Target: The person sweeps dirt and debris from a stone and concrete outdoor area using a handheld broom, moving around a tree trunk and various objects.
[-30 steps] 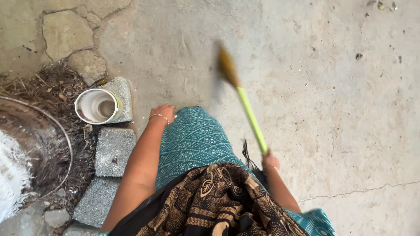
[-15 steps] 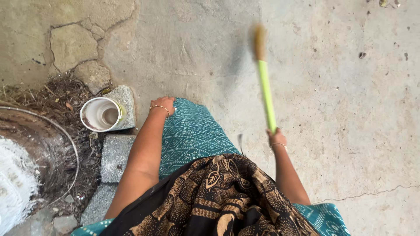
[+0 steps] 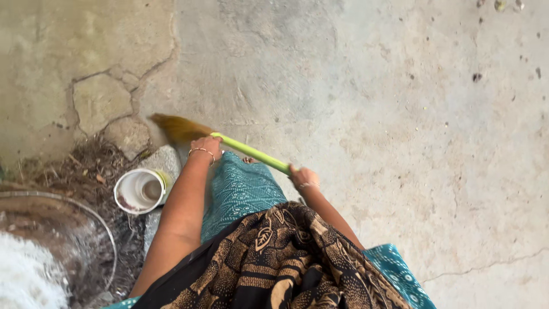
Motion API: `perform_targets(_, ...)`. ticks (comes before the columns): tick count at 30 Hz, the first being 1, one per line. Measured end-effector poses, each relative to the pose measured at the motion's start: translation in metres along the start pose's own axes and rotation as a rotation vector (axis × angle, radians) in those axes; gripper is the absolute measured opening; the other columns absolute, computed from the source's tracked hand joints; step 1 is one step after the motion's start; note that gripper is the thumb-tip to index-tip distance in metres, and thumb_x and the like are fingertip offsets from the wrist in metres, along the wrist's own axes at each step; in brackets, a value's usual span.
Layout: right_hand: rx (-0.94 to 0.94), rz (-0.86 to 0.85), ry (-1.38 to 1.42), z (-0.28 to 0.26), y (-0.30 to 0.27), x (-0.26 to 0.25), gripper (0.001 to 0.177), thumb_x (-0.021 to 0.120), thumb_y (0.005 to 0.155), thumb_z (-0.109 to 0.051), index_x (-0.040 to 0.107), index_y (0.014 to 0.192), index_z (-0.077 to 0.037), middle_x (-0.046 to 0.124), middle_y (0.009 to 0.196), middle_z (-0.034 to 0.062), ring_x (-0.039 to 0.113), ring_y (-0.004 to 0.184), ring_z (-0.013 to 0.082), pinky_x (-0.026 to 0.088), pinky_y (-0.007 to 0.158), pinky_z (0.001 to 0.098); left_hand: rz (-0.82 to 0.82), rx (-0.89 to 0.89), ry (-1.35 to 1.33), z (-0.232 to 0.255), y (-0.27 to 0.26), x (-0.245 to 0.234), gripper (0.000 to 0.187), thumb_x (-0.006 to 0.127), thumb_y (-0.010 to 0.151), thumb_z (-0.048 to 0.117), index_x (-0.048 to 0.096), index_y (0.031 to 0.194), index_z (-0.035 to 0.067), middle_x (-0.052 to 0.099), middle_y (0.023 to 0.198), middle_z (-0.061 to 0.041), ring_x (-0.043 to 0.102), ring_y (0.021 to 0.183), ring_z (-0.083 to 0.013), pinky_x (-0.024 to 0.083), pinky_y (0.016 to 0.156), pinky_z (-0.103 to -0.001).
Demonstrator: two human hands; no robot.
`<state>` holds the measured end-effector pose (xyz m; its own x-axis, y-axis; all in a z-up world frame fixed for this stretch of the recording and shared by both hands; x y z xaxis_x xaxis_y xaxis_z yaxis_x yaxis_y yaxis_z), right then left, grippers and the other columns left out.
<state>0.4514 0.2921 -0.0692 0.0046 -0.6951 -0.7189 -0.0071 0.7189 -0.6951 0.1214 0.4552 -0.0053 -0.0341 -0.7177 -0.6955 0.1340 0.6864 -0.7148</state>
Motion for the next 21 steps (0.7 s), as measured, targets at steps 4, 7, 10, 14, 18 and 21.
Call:
perform_targets(4, 0.328, -0.106, 0.314, 0.069, -0.070, 0.031, 0.047, 0.045, 0.106, -0.049, 0.049, 0.145, -0.024, 0.070, 0.080, 0.0045, 0.064, 0.060, 0.0151, 0.051, 0.043, 0.0290, -0.055, 0.070, 0.060, 0.012, 0.025, -0.008, 0.053, 0.069, 0.093, 0.038, 0.056, 0.143, 0.032, 0.057, 0.147, -0.003, 0.055, 0.135, -0.0271, 0.044, 0.111, -0.051)
perform_targets(7, 0.693, -0.131, 0.521, 0.107, -0.133, 0.049, 0.056, 0.040, 0.108, -0.053, 0.038, 0.157, -0.026, 0.070, 0.080, 0.0036, 0.065, 0.061, 0.0150, 0.050, 0.045, 0.0291, -0.057, 0.154, 0.099, 0.035, 0.043, -0.022, 0.051, 0.069, 0.093, 0.035, 0.056, 0.143, 0.031, 0.055, 0.148, -0.002, 0.054, 0.135, -0.0263, 0.044, 0.110, -0.052)
perform_targets(10, 0.905, -0.045, 0.649, 0.147, -0.156, 0.048, 0.054, 0.046, 0.106, -0.056, 0.055, 0.138, -0.013, 0.073, 0.091, 0.0151, 0.070, 0.077, 0.0275, 0.054, 0.065, 0.0406, -0.057, 0.239, 0.125, 0.057, 0.054, -0.033, 0.052, 0.069, 0.093, 0.035, 0.055, 0.143, 0.031, 0.055, 0.148, -0.002, 0.054, 0.135, -0.0259, 0.046, 0.109, -0.050)
perform_targets(14, 1.121, 0.176, 0.825, 0.197, -0.120, 0.014, 0.061, 0.056, 0.100, -0.058, 0.071, 0.115, -0.001, 0.074, 0.104, 0.0275, 0.073, 0.095, 0.0419, 0.057, 0.085, 0.0522, -0.095, 0.285, 0.178, 0.071, 0.064, -0.041, 0.051, 0.066, 0.095, 0.037, 0.053, 0.145, 0.032, 0.055, 0.148, 0.000, 0.055, 0.134, -0.0252, 0.046, 0.108, -0.050)
perform_targets(18, 1.135, 0.276, 0.794, 0.195, -0.123, 0.003, 0.057, 0.058, 0.098, -0.055, 0.069, 0.113, -0.001, 0.070, 0.107, 0.0305, 0.068, 0.101, 0.0471, 0.055, 0.088, 0.0540, -0.114, 0.274, 0.206, 0.067, 0.079, -0.044, 0.052, 0.065, 0.097, 0.039, 0.052, 0.146, 0.031, 0.055, 0.148, -0.001, 0.055, 0.134, -0.0257, 0.046, 0.108, -0.051)
perform_targets(21, 0.992, 0.224, 0.647, 0.170, -0.146, 0.014, 0.055, 0.058, 0.102, -0.056, 0.066, 0.120, -0.004, 0.072, 0.100, 0.0299, 0.069, 0.094, 0.0450, 0.056, 0.082, 0.0515, -0.145, 0.249, 0.231, 0.064, 0.090, -0.049, 0.052, 0.065, 0.097, 0.041, 0.052, 0.146, 0.032, 0.054, 0.148, -0.004, 0.055, 0.134, -0.0283, 0.047, 0.107, -0.050)
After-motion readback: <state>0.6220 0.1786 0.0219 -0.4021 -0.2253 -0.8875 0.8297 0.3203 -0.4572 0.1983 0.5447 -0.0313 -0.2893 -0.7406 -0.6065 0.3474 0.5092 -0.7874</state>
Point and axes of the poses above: each hand's wrist, its own y-axis towards the middle knuckle, its own x-axis out of the palm, z = x × y, the point moved 1 cm from there along y, towards the middle knuckle
